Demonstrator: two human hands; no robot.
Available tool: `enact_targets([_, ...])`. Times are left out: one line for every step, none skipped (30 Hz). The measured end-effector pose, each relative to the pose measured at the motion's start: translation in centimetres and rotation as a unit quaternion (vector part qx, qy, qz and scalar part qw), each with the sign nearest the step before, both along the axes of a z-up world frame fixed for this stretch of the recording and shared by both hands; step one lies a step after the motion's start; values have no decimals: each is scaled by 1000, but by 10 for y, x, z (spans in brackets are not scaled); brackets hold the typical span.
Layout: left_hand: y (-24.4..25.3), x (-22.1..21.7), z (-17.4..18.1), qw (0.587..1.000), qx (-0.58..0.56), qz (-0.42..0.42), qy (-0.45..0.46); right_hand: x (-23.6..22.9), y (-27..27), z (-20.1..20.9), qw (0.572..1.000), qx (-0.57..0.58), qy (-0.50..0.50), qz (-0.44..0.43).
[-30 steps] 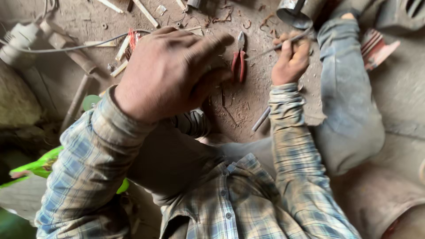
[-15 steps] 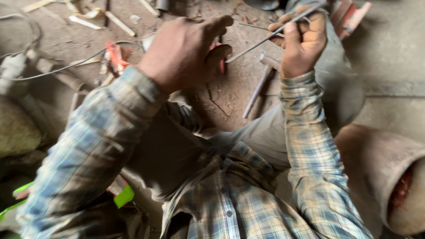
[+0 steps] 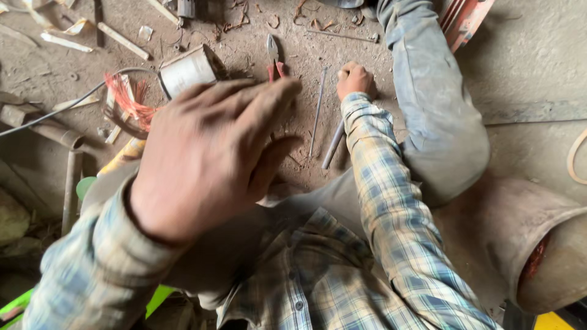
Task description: The person sits on the floor and uses a hammer and metal rod to repeatedly strike and pry open a cylindrical motor stator. They adjust the stator's position and the copper windings while working to separate the laminated core.
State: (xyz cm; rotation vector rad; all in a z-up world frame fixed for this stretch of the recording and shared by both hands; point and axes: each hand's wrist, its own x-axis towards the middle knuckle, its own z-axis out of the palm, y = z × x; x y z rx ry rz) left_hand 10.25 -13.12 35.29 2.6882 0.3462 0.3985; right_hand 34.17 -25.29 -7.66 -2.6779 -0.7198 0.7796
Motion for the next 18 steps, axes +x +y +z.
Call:
enact_targets([4,1,2,1000,-17,3,8,7,6,-8,1000,-25,-9,-10])
enact_targets([8,2,4,999,-34,6,16,15,12,-15,999,-43,-23,-12])
enact_targets([13,3,6,998,-49,9,25,23,16,-21,998,-54,-41,-2])
enact_targets([18,4,7,998,-58,13,23,30,17,-27,996,-63,-57,10])
enact_targets([22,4,9,997,-64,21,22,37,29,-37,994,-71,-74,23])
enact_targets([26,4,11,997,-71,29,20,45,39,-46,992,-74,-90,42])
enact_targets([30,4,11,996,-76,36,26,52,42,-55,989,-81,-107,63])
enact_targets([34,4,12,995,-82,43,31,60,42,-64,985,-87,-124,84])
enact_targets([38,4,12,995,-84,51,35,68,45,-73,980,-90,-142,104])
enact_targets([42,5,11,994,-85,57,37,75,49,-83,974,-92,-163,129])
enact_targets([46,6,9,994,-88,59,41,75,46,-93,967,-100,-180,147])
enact_targets([47,7,7,993,-91,61,44,77,42,-101,957,-89,-215,175])
enact_targets([50,8,6,993,-89,64,49,82,35,-107,941,-76,-261,201])
enact_targets([50,8,5,993,-87,66,54,79,28,-112,924,-61,-304,224])
enact_targets([52,9,5,993,-81,64,54,79,25,-114,897,-27,-369,242])
enact_targets([53,9,5,994,-78,63,51,74,22,-114,855,11,-451,257])
enact_targets([52,8,5,994,-75,63,46,71,18,-110,866,7,-426,262])
enact_targets([50,7,5,995,-73,63,41,67,16,-104,877,3,-400,265])
